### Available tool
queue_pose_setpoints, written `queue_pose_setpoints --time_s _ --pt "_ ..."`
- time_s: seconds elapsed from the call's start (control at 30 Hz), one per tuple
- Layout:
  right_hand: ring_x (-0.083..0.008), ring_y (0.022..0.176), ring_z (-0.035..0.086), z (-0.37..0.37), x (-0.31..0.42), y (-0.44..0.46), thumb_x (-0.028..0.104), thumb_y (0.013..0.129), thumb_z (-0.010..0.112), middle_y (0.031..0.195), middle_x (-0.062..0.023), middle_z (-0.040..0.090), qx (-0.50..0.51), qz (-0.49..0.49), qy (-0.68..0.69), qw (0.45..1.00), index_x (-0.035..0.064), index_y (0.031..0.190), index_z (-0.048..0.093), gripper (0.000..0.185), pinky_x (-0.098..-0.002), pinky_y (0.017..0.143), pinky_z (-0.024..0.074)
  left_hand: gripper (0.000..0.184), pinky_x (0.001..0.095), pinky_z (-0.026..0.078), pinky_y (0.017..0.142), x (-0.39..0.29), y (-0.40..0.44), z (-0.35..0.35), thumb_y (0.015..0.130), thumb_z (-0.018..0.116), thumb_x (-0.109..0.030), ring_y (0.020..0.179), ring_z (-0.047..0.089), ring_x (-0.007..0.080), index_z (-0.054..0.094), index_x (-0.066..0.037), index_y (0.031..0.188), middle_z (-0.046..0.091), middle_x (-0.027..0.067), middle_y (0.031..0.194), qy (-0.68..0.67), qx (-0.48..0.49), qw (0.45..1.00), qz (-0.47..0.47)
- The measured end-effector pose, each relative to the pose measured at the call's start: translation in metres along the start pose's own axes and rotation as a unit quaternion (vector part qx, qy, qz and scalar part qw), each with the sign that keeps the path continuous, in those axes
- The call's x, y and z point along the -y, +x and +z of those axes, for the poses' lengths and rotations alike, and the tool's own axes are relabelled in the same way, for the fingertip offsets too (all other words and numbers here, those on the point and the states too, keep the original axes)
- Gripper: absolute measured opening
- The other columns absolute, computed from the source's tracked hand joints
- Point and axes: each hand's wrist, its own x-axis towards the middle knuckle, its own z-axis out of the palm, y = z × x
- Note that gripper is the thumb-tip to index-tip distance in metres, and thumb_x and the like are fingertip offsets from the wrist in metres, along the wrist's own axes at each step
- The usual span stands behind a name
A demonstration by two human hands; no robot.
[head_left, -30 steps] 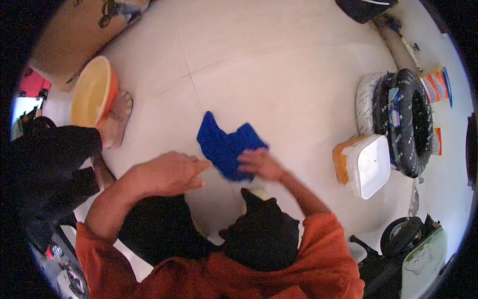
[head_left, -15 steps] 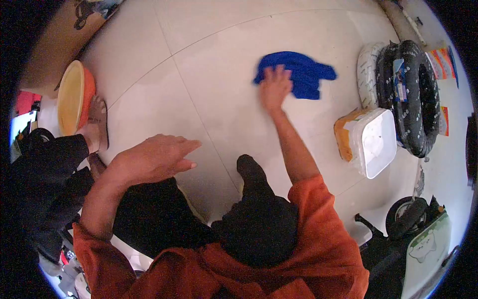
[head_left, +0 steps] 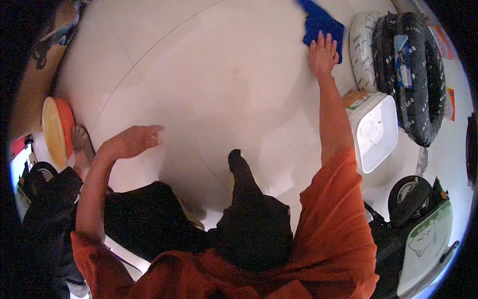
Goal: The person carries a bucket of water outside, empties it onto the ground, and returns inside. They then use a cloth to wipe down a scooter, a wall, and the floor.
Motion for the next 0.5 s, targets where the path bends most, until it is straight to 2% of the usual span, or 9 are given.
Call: queue_pose_setpoints --time_s 0.03,0.1,0.17,0.23,0.27,0.3,0.37,0.43,0.5 --pt "-0.0390 0.122 0.025 0.003 0.001 0.007 0.035 0.085 0.041 0.135 -0.0153 0.027 0.004 0.069 -0.005 0.998 0.0169 0.127 0.038 0.046 -0.0587 0.092 0.0202 0.048 0.0366 0.040 0.088 0.006 0.008 -0.005 0.088 0.043 -0.035 0.097 0.054 0.0322 0.041 -0.003 0.123 0.057 0.0193 0.104 0.012 -0.014 1.000 -0.009" --pt "-0.0454 0.122 0.021 0.007 0.009 0.011 0.036 0.085 0.041 0.137 -0.0172 0.022 0.034 0.108 -0.017 0.993 0.0171 0.129 0.034 0.049 -0.0637 0.091 0.0180 0.048 0.0367 0.041 0.087 0.029 0.025 -0.007 0.087 0.044 -0.034 0.097 0.055 0.0320 0.041 -0.002 0.123 0.058 0.0199 0.103 0.021 -0.057 0.997 -0.054" --pt "-0.0483 0.121 0.018 -0.014 0.022 -0.012 0.037 0.084 0.042 0.137 -0.0193 0.020 0.053 0.085 -0.024 0.995 0.0196 0.130 0.033 0.050 -0.0663 0.087 0.0229 0.049 0.0378 0.040 0.088 0.042 0.033 -0.019 0.086 0.045 -0.033 0.102 0.052 0.0311 0.039 -0.003 0.125 0.054 0.0197 0.109 0.021 -0.049 0.995 -0.083" --pt "-0.0478 0.122 0.017 -0.033 0.029 -0.047 0.038 0.083 0.046 0.137 -0.0218 0.017 0.081 0.080 -0.017 0.993 0.0229 0.132 0.029 0.054 -0.0673 0.087 0.0219 0.048 0.0392 0.038 0.090 0.048 0.033 -0.028 0.086 0.044 -0.033 0.108 0.047 0.0308 0.040 -0.003 0.124 0.050 0.0191 0.116 0.195 -0.154 0.962 -0.118" --pt "-0.0474 0.123 0.015 -0.051 0.034 -0.079 0.040 0.082 0.048 0.139 -0.0206 0.013 0.153 0.120 -0.018 0.981 0.0241 0.134 0.024 0.059 -0.0668 0.088 0.0218 0.047 0.0395 0.037 0.091 0.030 0.023 -0.045 0.086 0.043 -0.033 0.110 0.045 0.0311 0.041 -0.003 0.122 0.049 0.0190 0.117 0.207 -0.160 0.955 -0.137" --pt "-0.0472 0.124 0.012 -0.060 0.040 -0.092 0.039 0.082 0.049 0.140 -0.0205 0.009 0.171 0.131 -0.023 0.976 0.0252 0.135 0.022 0.061 -0.0662 0.089 0.0217 0.046 0.0398 0.036 0.092 0.016 0.013 -0.065 0.086 0.043 -0.034 0.111 0.043 0.0314 0.042 -0.003 0.121 0.047 0.0190 0.119 0.227 -0.160 0.948 -0.155" --pt "-0.0476 0.125 0.010 -0.068 0.044 -0.097 0.040 0.082 0.049 0.140 -0.0210 0.007 0.183 0.136 -0.004 0.974 0.0249 0.135 0.022 0.062 -0.0658 0.089 0.0216 0.043 0.0401 0.037 0.091 0.003 -0.004 -0.090 0.085 0.047 -0.030 0.107 0.047 0.0335 0.045 -0.003 0.118 0.051 0.0195 0.113 0.207 -0.202 0.952 -0.098" --pt "-0.0480 0.125 0.008 -0.074 0.047 -0.089 0.039 0.082 0.049 0.140 -0.0210 0.004 0.245 0.171 -0.026 0.954 0.0250 0.136 0.020 0.063 -0.0654 0.091 0.0203 0.042 0.0398 0.038 0.090 -0.018 -0.022 -0.118 0.085 0.048 -0.029 0.104 0.049 0.0344 0.046 -0.002 0.117 0.052 0.0199 0.111 0.176 -0.204 0.961 -0.064" --pt "-0.0472 0.126 0.003 -0.081 0.046 -0.077 0.039 0.081 0.051 0.141 -0.0192 -0.001 0.306 0.202 0.007 0.930 0.0267 0.137 0.013 0.068 -0.0662 0.092 0.0171 0.041 0.0393 0.038 0.090 -0.034 -0.030 -0.136 0.085 0.048 -0.028 0.104 0.049 0.0339 0.046 -0.003 0.117 0.052 0.0188 0.113 0.202 -0.222 0.952 -0.058"
